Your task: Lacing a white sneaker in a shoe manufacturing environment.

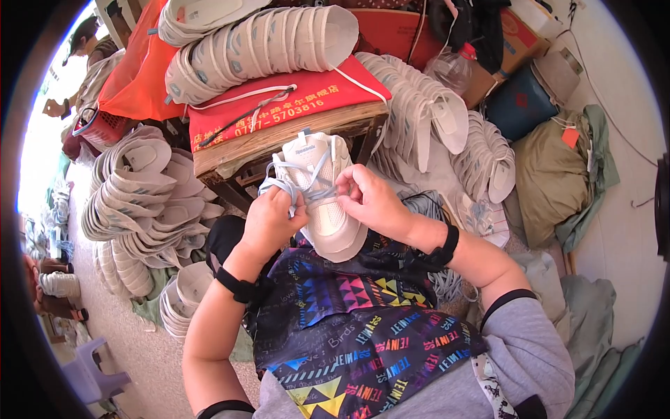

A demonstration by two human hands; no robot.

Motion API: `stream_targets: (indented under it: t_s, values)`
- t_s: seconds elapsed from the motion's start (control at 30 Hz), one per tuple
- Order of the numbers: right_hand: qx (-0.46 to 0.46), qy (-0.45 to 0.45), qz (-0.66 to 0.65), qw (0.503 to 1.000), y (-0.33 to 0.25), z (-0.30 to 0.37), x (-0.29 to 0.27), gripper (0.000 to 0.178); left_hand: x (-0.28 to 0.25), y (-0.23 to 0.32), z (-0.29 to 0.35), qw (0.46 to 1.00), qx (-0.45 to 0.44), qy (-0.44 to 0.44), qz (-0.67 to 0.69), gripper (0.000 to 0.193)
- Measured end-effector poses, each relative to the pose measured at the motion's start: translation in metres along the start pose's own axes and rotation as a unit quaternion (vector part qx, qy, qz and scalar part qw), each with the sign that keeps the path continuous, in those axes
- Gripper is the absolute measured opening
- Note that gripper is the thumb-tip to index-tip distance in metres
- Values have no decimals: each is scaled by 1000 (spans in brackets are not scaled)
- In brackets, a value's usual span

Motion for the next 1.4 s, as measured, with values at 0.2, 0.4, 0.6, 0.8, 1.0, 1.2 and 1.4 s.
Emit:
stream_targets:
  t_s: [0.2,0.4,0.6,0.8,1.0,1.2,1.4]
  values:
    - [-186,21,166,968,-25,-17,-3,29,5,-11,14,984,-128,11,123,11]
    - [-180,-89,225,953,-17,-38,5,24,17,-22,24,938,-243,54,242,8]
    - [-39,-158,45,986,-7,-36,2,20,19,-22,27,919,-243,98,296,17]
    - [-2,63,-74,995,45,-25,-24,20,-7,-21,20,873,-289,75,385,39]
    - [-185,54,132,972,-12,4,-18,18,-62,-21,-24,853,-262,87,443,49]
    - [-353,-47,236,904,-35,33,17,33,-158,16,-101,823,-111,155,535,43]
    - [-291,-38,181,939,-34,13,12,32,-196,86,-115,763,-1,5,647,39]
Point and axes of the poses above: each hand's wrist, its own z-axis away from the middle knuckle, its own x-axis out of the palm, y = z × x, the point moved 4 cm from there along -z, towards the middle knuckle, and after that the axes turned 1 degree about y, right-handed, at the moved point
